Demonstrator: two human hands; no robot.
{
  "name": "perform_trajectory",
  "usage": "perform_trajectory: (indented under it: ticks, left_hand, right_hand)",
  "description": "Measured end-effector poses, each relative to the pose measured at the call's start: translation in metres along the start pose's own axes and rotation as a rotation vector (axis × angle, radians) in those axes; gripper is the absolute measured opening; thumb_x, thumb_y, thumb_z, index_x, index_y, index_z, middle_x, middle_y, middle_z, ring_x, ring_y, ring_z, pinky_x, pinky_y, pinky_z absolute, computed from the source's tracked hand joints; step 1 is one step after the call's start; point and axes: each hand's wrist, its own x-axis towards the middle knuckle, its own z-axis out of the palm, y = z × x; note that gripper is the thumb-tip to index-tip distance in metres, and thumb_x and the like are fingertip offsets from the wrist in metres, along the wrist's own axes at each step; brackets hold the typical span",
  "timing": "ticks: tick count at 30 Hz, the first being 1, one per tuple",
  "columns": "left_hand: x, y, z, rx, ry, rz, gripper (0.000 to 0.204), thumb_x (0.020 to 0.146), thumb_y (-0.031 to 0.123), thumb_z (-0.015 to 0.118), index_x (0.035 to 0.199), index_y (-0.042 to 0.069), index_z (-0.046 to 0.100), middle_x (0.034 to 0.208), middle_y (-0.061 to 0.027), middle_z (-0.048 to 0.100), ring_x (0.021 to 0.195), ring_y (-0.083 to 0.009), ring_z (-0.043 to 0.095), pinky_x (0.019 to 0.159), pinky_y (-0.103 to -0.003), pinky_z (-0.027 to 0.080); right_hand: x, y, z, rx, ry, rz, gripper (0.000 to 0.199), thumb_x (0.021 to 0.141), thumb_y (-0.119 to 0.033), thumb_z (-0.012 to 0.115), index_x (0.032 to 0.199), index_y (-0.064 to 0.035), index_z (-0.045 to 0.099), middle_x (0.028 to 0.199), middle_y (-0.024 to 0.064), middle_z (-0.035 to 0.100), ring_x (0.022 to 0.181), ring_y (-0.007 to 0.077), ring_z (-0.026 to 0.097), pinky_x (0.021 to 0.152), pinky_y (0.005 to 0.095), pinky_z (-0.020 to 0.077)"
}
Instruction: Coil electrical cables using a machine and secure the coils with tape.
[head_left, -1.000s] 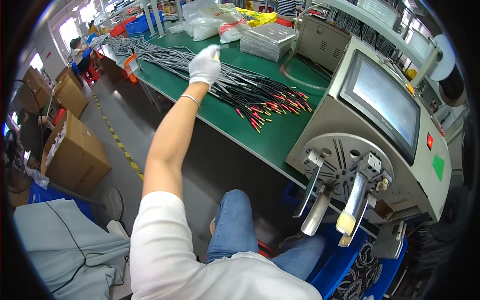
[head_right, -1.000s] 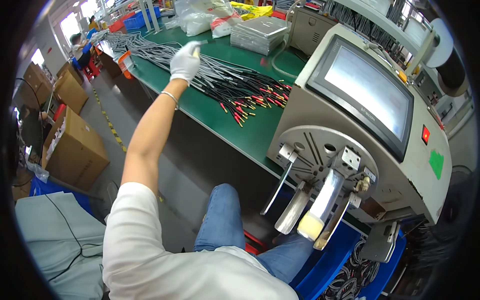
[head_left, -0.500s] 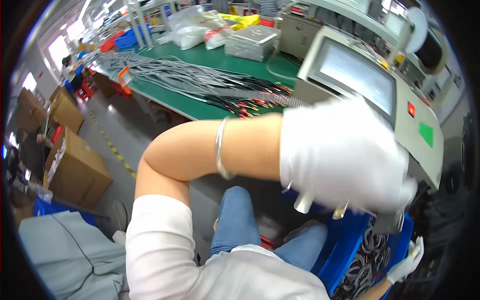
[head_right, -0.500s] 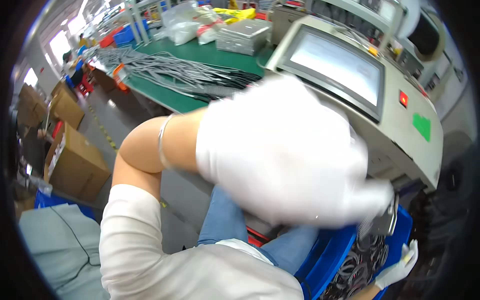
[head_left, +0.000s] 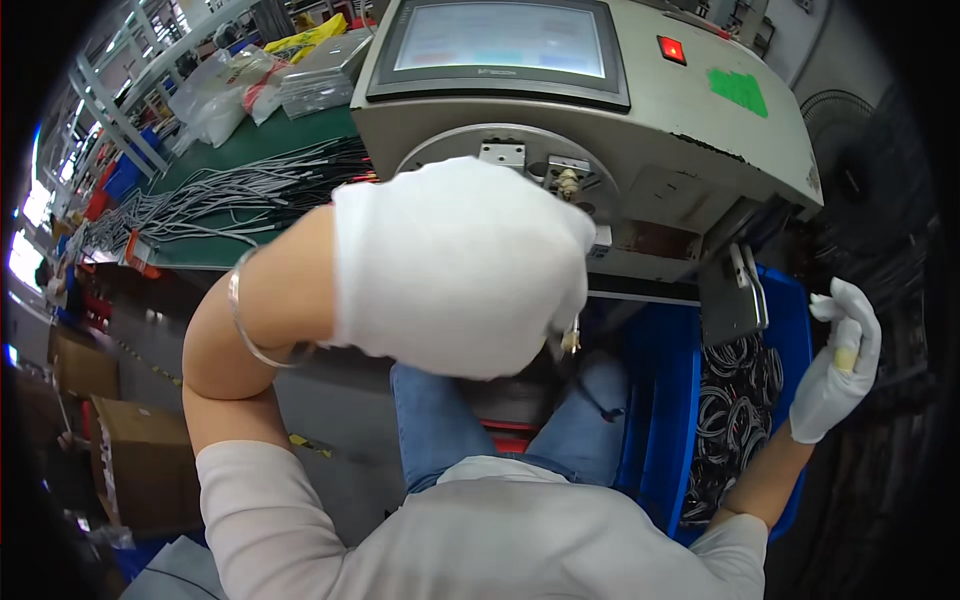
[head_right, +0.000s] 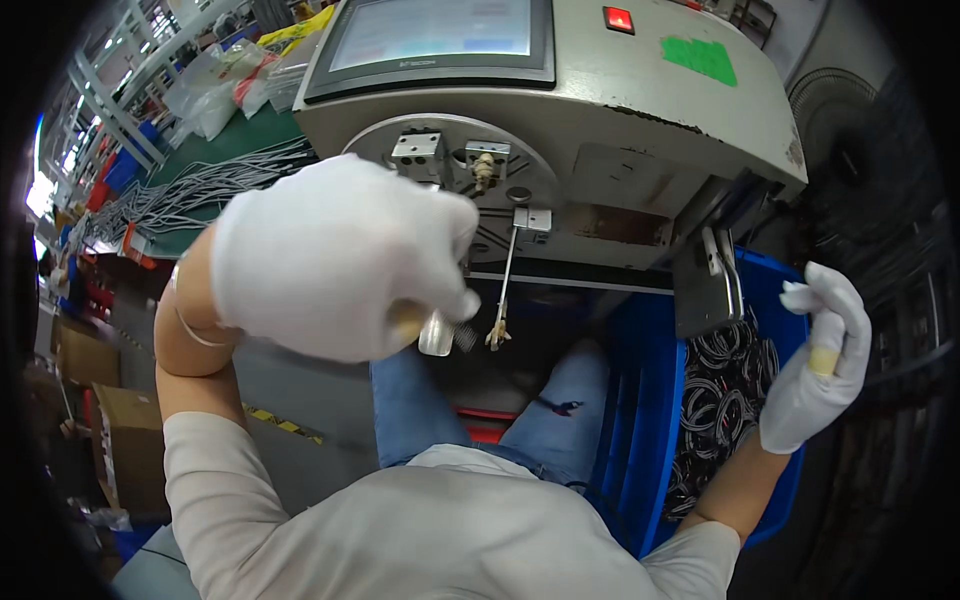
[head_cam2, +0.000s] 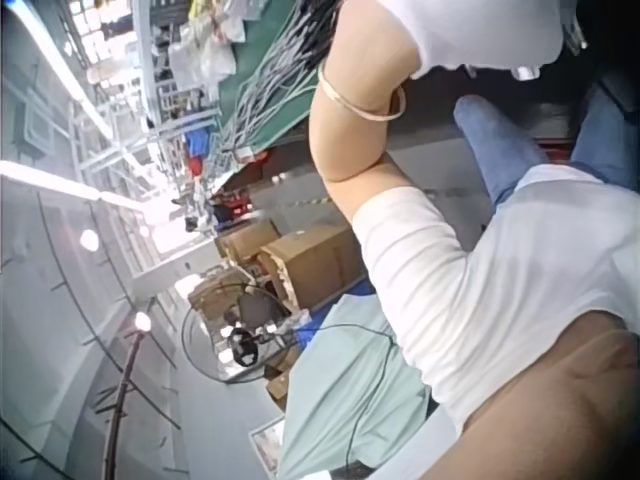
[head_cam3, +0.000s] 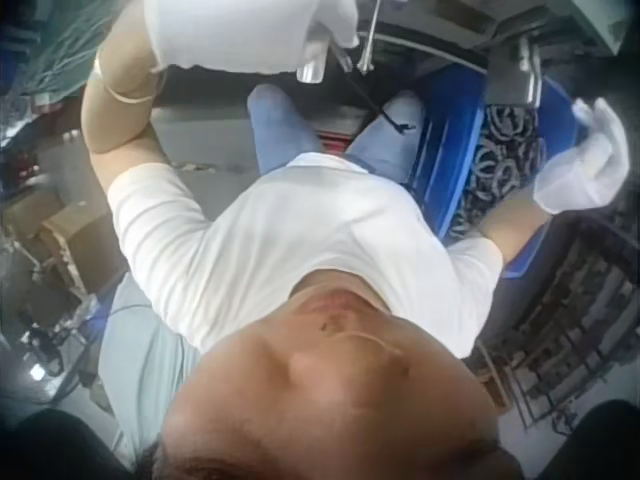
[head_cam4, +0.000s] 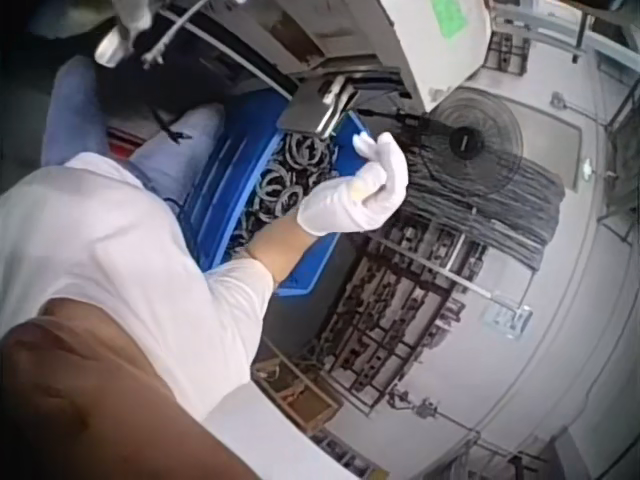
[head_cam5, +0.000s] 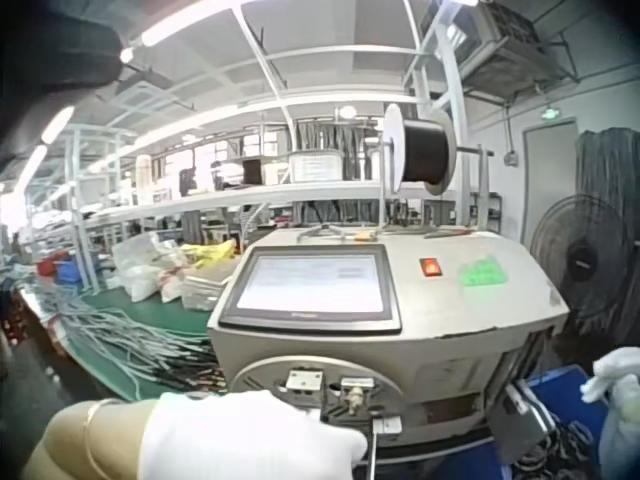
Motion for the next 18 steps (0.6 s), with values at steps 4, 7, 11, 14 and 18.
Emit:
perform_trajectory:
  ticks: [4, 7, 11, 14, 18]
  left_hand:
    - [-0.008, 0.001, -0.012, -0.342, -0.017, 0.111, 0.015, 0.06, 0.006, 0.067, 0.072, 0.015, 0.072, 0.074, -0.0045, 0.056, 0.065, -0.0256, 0.06, 0.055, -0.034, 0.048]
    - [-0.004, -0.007, -0.005, -0.096, -0.109, -0.059, 0.019, 0.062, 0.0, 0.067, 0.077, 0.011, 0.069, 0.079, -0.0061, 0.057, 0.069, -0.0266, 0.06, 0.057, -0.036, 0.049]
    - [0.005, -0.012, 0.019, -0.133, 0.387, -0.126, 0.02, 0.065, -0.006, 0.067, 0.082, 0.006, 0.063, 0.084, -0.0083, 0.057, 0.073, -0.0261, 0.06, 0.062, -0.035, 0.051]
    - [0.005, -0.02, 0.032, -0.169, 0.467, -0.214, 0.021, 0.068, -0.008, 0.067, 0.083, 0.004, 0.059, 0.086, -0.0096, 0.057, 0.075, -0.026, 0.06, 0.064, -0.034, 0.051]
    - [0.003, -0.017, 0.044, -0.095, 0.601, -0.304, 0.021, 0.068, -0.006, 0.071, 0.082, 0.003, 0.058, 0.086, -0.0103, 0.057, 0.075, -0.0251, 0.06, 0.067, -0.031, 0.051]
  right_hand:
    - [0.003, -0.019, 0.03, 0.153, -0.097, -0.122, 0.02, 0.098, -0.011, 0.046, 0.108, 0.0003, 0.059, 0.106, 0.0142, 0.063, 0.082, 0.0155, 0.061, 0.086, 0.0304, 0.0479]
    - [0.005, -0.028, 0.049, 0.205, -0.153, -0.16, 0.018, 0.097, -0.012, 0.048, 0.106, -0.0009, 0.06, 0.104, 0.0142, 0.064, 0.08, 0.0155, 0.061, 0.081, 0.0304, 0.0491]
    - [0.0, -0.037, 0.081, 0.377, -0.248, -0.081, 0.019, 0.096, -0.011, 0.05, 0.107, 0.0001, 0.06, 0.104, 0.0154, 0.063, 0.081, 0.0163, 0.061, 0.079, 0.0304, 0.0502]
    - [-0.005, -0.04, 0.111, 0.228, -0.373, -0.101, 0.014, 0.091, -0.007, 0.057, 0.101, 0.0009, 0.06, 0.101, 0.0141, 0.063, 0.08, 0.017, 0.062, 0.077, 0.0294, 0.0505]
    - [-0.013, -0.04, 0.152, 0.066, -0.392, -0.2, 0.012, 0.081, 0.0, 0.066, 0.091, 0.0007, 0.058, 0.098, 0.0124, 0.064, 0.081, 0.018, 0.062, 0.077, 0.0282, 0.0494]
